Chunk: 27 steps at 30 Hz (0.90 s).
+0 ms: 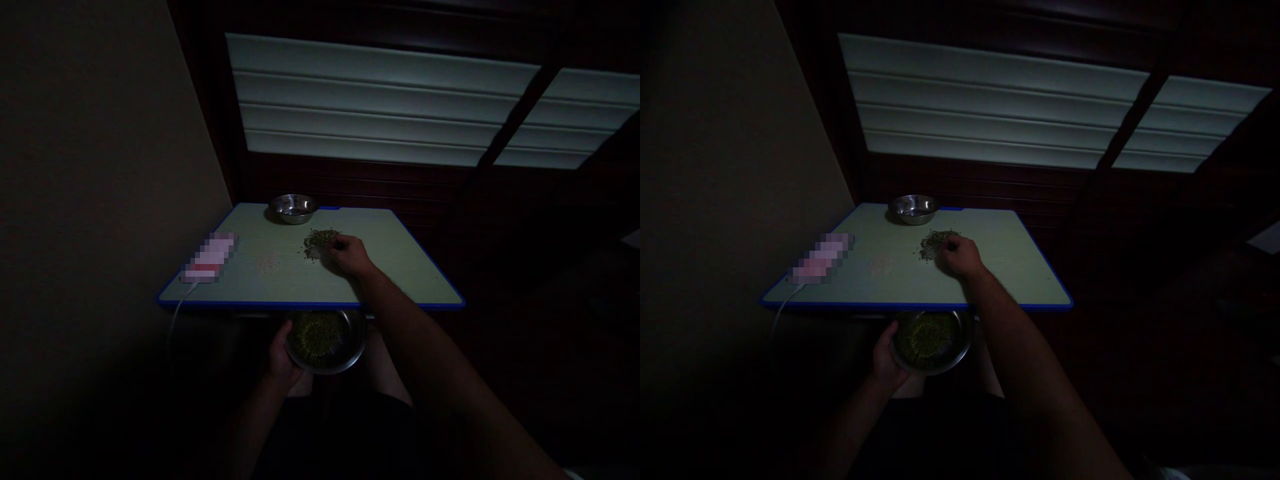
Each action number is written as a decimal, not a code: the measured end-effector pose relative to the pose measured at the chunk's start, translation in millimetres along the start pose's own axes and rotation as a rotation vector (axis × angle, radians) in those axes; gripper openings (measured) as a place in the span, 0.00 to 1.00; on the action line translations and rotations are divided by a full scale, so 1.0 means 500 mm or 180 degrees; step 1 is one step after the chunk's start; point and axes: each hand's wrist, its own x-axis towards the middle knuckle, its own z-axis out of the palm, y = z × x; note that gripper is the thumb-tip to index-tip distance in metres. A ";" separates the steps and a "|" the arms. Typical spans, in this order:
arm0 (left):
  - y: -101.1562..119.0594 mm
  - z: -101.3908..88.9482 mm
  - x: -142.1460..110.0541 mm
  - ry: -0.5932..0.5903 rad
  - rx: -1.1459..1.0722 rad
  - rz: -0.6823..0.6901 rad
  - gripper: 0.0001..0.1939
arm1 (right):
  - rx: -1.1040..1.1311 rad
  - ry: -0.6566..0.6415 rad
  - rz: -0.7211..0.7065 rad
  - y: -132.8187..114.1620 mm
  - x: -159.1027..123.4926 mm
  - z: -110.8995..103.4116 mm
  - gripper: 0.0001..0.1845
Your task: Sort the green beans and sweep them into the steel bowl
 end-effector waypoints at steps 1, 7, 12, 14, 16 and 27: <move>0.000 0.000 0.000 -0.0009 0.0001 -0.0011 0.14 | 0.0008 0.0050 0.0003 -0.001 0.000 -0.001 0.06; 0.000 -0.001 0.001 -0.0036 -0.0044 0.0066 0.13 | 0.0038 0.0215 0.0107 -0.003 0.000 -0.006 0.06; 0.000 -0.001 0.000 -0.0069 -0.0044 0.0074 0.13 | -0.0195 0.0301 0.0161 -0.005 -0.001 -0.010 0.07; 0.000 -0.001 0.000 -0.0122 -0.0056 0.0102 0.13 | -0.0271 0.0316 0.0154 -0.005 -0.001 -0.011 0.08; -0.001 -0.002 0.001 -0.0143 -0.0052 0.0127 0.13 | -0.0329 0.0350 0.0135 -0.003 -0.001 -0.010 0.08; 0.000 0.003 0.002 -0.0083 -0.0016 0.0180 0.12 | -0.0222 0.0284 0.0023 0.009 0.004 -0.004 0.07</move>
